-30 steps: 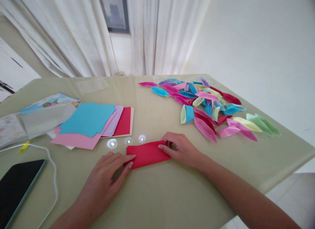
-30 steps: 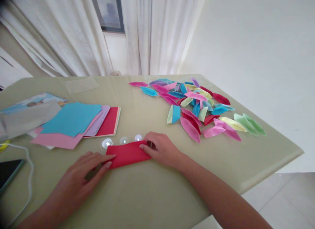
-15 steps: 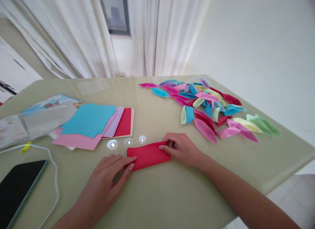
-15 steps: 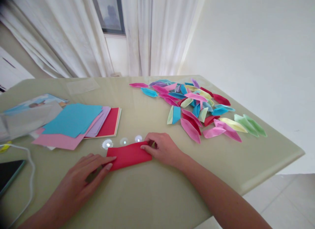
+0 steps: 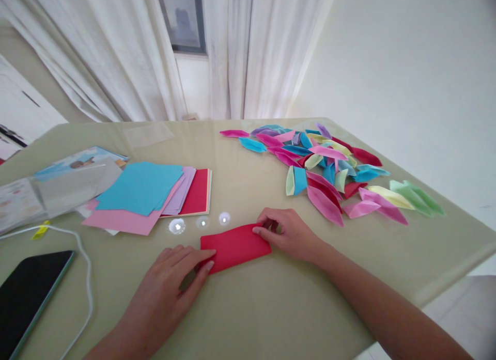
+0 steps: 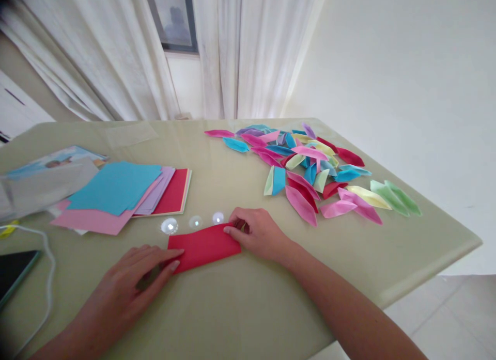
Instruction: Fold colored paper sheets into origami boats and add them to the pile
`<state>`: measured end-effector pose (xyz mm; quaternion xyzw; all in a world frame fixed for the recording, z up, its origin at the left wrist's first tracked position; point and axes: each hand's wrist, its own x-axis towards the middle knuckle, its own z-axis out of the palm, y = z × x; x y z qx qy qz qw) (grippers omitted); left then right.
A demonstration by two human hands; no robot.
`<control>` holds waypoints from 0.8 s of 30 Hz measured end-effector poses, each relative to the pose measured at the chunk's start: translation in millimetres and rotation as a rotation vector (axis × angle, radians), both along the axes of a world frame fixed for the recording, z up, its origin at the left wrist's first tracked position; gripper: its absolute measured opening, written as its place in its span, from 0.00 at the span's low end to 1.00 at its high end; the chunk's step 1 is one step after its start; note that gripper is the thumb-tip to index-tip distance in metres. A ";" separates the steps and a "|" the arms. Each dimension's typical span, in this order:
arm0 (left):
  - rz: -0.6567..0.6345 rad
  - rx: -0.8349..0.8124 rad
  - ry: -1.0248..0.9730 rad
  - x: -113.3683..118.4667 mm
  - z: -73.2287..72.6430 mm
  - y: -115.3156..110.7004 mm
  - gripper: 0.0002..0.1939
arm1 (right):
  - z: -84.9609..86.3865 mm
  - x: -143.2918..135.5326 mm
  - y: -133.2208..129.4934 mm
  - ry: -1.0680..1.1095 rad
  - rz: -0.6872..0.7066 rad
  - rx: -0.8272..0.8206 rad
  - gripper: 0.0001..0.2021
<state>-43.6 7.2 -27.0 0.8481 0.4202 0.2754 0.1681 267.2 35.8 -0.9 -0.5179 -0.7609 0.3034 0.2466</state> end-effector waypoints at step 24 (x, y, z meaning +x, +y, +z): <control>0.037 -0.008 0.108 0.3 -2.7 -6.8 0.11 | -4.1 -1.5 0.8 -0.006 -0.009 0.026 0.06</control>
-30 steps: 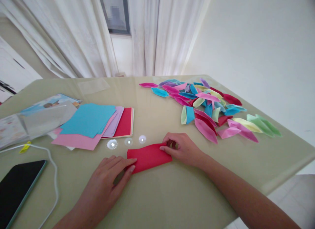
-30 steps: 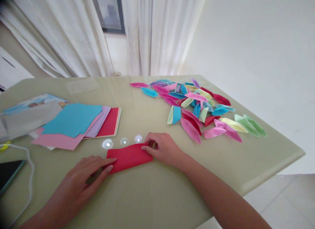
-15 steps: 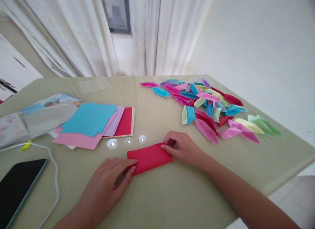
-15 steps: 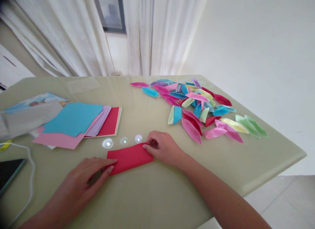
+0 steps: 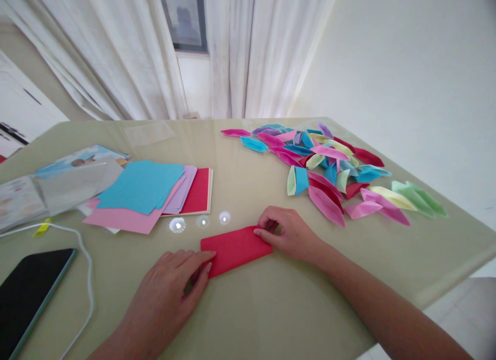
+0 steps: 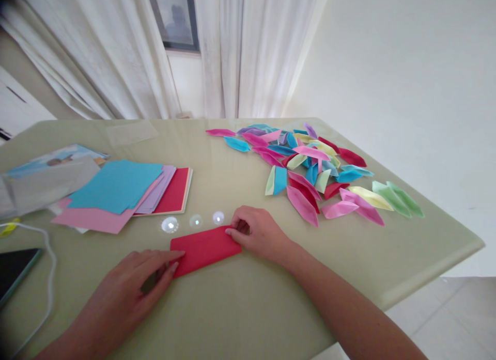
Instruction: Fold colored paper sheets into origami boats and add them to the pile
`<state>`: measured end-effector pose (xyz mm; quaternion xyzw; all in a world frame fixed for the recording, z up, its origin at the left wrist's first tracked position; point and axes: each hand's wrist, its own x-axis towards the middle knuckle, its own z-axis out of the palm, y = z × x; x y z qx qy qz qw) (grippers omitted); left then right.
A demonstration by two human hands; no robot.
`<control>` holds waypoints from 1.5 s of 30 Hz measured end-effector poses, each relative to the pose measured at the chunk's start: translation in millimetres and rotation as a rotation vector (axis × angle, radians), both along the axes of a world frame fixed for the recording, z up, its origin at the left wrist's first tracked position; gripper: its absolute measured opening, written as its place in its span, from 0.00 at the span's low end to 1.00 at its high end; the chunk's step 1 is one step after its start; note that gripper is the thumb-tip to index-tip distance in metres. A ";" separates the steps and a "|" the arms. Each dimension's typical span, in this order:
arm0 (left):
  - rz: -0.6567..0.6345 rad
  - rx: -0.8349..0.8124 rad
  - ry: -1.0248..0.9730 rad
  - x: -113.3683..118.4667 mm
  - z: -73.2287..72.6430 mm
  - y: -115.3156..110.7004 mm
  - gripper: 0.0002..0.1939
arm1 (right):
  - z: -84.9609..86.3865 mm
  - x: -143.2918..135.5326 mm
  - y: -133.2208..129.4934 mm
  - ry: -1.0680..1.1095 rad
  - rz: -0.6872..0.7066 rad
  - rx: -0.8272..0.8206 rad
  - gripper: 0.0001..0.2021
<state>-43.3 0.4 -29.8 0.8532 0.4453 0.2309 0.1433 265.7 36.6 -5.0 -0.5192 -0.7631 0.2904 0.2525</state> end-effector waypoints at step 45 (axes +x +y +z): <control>0.313 -0.460 -0.782 3.7 31.0 9.2 0.20 | 34.0 -59.1 -3.3 0.064 0.216 -0.099 0.18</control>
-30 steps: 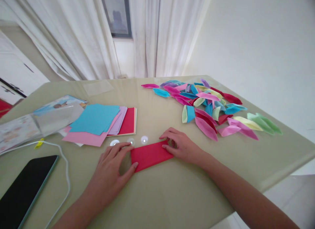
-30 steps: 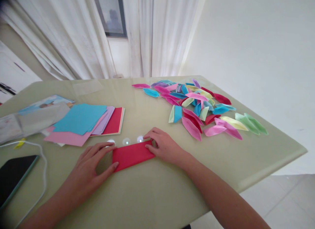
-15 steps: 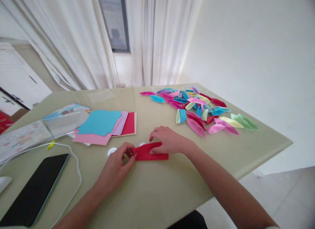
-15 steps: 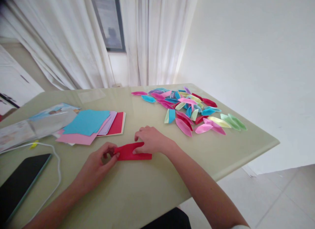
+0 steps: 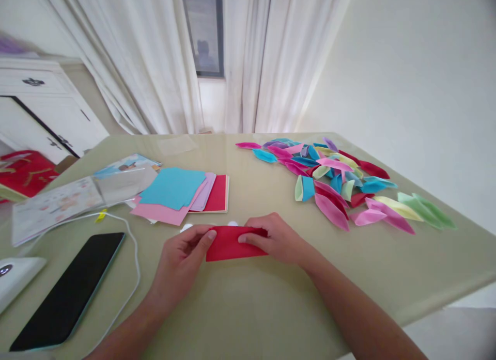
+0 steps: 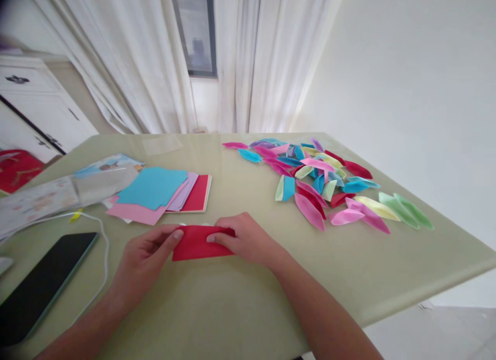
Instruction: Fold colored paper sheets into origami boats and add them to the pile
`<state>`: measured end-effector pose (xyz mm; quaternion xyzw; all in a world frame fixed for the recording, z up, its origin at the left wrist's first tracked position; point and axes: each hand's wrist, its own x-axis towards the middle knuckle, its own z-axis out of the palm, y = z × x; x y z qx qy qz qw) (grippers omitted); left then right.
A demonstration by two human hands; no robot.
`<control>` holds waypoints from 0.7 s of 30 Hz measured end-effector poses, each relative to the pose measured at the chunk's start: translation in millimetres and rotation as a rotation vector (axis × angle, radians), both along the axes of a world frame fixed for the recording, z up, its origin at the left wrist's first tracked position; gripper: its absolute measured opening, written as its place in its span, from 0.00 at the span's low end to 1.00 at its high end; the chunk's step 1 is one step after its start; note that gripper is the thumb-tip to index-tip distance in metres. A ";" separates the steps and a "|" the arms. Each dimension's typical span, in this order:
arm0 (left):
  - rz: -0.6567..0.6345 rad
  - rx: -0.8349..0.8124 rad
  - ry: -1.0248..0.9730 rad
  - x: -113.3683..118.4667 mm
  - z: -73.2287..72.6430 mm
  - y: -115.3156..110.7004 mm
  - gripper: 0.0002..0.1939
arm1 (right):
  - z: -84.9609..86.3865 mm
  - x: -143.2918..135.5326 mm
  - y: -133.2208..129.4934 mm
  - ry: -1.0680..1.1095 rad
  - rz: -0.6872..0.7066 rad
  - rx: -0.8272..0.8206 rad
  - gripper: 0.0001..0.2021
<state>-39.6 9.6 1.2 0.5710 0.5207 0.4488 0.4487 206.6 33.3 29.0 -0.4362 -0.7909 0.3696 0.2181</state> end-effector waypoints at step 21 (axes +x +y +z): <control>0.161 0.052 0.027 5.6 8.3 -12.0 0.11 | 5.0 5.3 -3.2 0.073 0.083 -0.239 0.22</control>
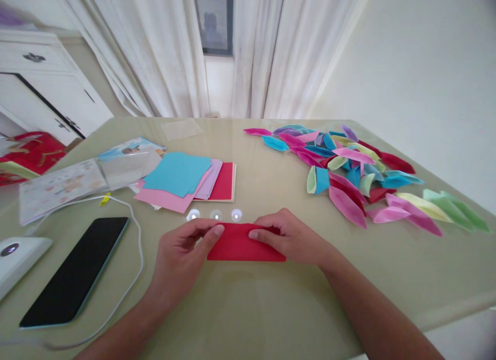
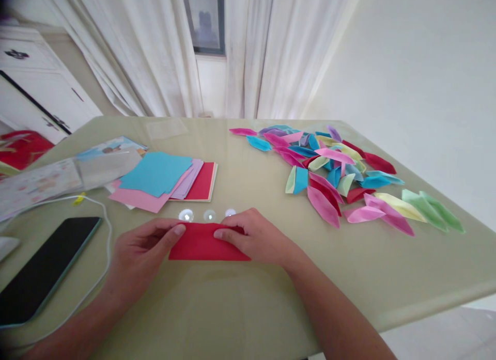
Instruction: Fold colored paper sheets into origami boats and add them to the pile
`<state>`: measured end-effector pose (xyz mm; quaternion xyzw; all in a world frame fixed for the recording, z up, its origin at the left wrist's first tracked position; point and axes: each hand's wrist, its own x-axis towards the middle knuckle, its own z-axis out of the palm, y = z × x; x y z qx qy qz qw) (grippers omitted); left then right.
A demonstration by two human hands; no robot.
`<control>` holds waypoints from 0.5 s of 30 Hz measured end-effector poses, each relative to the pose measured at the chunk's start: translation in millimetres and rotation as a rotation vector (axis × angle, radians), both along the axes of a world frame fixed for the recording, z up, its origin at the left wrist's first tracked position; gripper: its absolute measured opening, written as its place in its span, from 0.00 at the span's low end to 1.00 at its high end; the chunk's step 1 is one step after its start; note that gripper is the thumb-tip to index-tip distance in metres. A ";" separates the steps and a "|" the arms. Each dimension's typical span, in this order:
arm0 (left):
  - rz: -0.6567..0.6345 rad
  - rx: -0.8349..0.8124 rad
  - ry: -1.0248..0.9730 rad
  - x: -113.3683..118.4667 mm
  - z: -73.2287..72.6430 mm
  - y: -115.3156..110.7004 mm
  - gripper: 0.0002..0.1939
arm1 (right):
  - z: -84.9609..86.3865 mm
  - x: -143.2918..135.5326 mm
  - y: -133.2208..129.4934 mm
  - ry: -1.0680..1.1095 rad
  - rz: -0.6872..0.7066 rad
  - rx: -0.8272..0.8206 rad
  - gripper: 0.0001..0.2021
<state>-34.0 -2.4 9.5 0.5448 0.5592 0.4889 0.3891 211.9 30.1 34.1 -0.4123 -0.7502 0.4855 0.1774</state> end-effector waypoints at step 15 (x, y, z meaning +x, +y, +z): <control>0.210 0.176 0.111 -13.2 -5.4 12.9 0.14 | 1.0 10.0 5.5 0.166 -0.217 0.036 0.25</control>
